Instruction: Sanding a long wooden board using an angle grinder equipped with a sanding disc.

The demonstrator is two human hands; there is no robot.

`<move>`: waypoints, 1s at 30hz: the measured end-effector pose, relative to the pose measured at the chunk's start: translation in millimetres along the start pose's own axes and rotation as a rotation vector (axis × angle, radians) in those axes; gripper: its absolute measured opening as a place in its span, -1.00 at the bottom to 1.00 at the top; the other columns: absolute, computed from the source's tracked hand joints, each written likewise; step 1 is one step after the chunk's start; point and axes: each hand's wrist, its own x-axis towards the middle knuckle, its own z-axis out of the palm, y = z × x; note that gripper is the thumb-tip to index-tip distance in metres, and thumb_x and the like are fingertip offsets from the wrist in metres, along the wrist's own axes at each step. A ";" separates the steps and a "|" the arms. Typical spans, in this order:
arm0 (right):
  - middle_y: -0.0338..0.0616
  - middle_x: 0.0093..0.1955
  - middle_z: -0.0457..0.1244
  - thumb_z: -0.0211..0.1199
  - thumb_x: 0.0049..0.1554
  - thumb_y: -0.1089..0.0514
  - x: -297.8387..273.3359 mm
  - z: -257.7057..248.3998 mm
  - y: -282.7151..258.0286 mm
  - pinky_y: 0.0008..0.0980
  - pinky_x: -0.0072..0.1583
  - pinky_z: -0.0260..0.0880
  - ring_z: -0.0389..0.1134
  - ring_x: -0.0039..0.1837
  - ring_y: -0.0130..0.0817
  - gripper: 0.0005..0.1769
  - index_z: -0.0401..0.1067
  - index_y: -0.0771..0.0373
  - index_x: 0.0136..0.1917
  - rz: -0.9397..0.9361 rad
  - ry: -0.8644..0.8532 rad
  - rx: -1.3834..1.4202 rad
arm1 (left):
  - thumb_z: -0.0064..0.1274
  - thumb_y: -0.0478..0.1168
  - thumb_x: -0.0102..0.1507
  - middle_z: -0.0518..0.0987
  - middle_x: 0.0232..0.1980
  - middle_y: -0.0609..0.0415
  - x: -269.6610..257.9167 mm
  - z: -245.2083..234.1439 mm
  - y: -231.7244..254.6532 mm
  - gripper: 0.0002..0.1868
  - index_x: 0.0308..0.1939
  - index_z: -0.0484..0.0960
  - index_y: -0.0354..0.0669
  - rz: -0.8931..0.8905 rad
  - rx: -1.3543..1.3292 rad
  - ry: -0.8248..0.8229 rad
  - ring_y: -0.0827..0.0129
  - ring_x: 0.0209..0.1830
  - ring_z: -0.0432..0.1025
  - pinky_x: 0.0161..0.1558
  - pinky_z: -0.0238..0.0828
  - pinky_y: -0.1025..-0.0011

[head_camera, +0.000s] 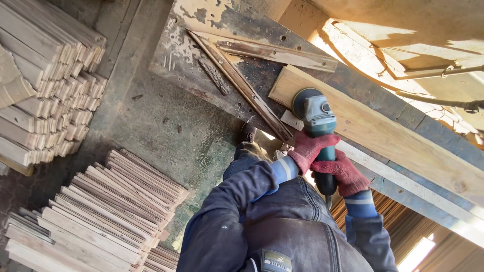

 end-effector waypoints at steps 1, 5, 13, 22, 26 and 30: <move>0.13 -0.33 0.30 0.63 -0.36 0.24 1.9 6.2 -1.8 -0.03 -0.23 0.52 0.45 -0.29 0.05 -0.44 0.52 0.39 -0.07 -0.001 0.000 -0.001 | 0.52 -0.19 -0.21 0.62 -0.27 -0.16 -3.0 -6.3 9.0 -0.38 -0.11 0.65 -0.26 0.001 -0.001 0.000 0.03 -0.20 0.59 -0.16 0.53 0.02; 0.11 -0.32 0.33 0.65 -0.39 0.27 22.9 27.4 -6.6 -0.06 -0.22 0.55 0.46 -0.29 0.00 -0.43 0.53 0.38 -0.08 -0.066 -0.078 -0.033 | 0.52 -0.21 -0.19 0.61 -0.36 -0.11 -3.2 -27.9 41.9 -0.48 -0.22 0.67 -0.27 0.053 -0.053 0.033 0.14 -0.32 0.59 -0.23 0.53 0.12; 0.08 -0.30 0.34 0.64 -0.36 0.28 46.3 38.2 -41.6 -0.03 -0.24 0.54 0.45 -0.29 0.00 -0.42 0.53 0.34 -0.04 -0.140 -0.069 0.018 | 0.57 -0.04 -0.18 0.63 -0.20 -0.18 46.0 -16.3 61.2 -0.23 0.02 0.61 -0.27 0.111 0.006 0.004 -0.01 -0.06 0.58 -0.03 0.47 -0.02; 0.18 -0.30 0.32 0.61 -0.37 0.32 30.2 32.9 -35.0 0.08 -0.29 0.51 0.44 -0.31 0.13 -0.40 0.50 0.40 -0.02 -0.063 -0.073 -0.009 | 0.48 -0.18 -0.13 0.60 -0.46 -0.11 20.9 -27.4 55.5 -0.56 -0.25 0.65 -0.18 0.085 -0.096 -0.030 0.16 -0.39 0.61 -0.29 0.57 0.17; 0.22 -0.33 0.32 0.62 -0.37 0.33 28.9 41.2 -43.8 0.04 -0.27 0.53 0.44 -0.33 0.14 -0.43 0.51 0.42 -0.06 -0.020 -0.106 -0.055 | 0.54 -0.17 -0.15 0.64 -0.30 -0.13 14.2 -32.1 51.4 -0.45 -0.14 0.66 -0.24 0.065 -0.142 0.071 0.17 -0.22 0.59 -0.15 0.52 0.13; 0.22 -0.32 0.29 0.60 -0.30 0.30 32.6 55.0 -57.6 0.06 -0.30 0.51 0.43 -0.33 0.16 -0.44 0.47 0.43 -0.02 -0.053 -0.077 -0.027 | 0.54 -0.15 -0.14 0.55 -0.08 -0.24 54.6 -32.3 55.2 -0.19 0.09 0.49 -0.40 -0.021 -0.137 0.068 -0.02 -0.03 0.51 -0.35 0.54 -0.23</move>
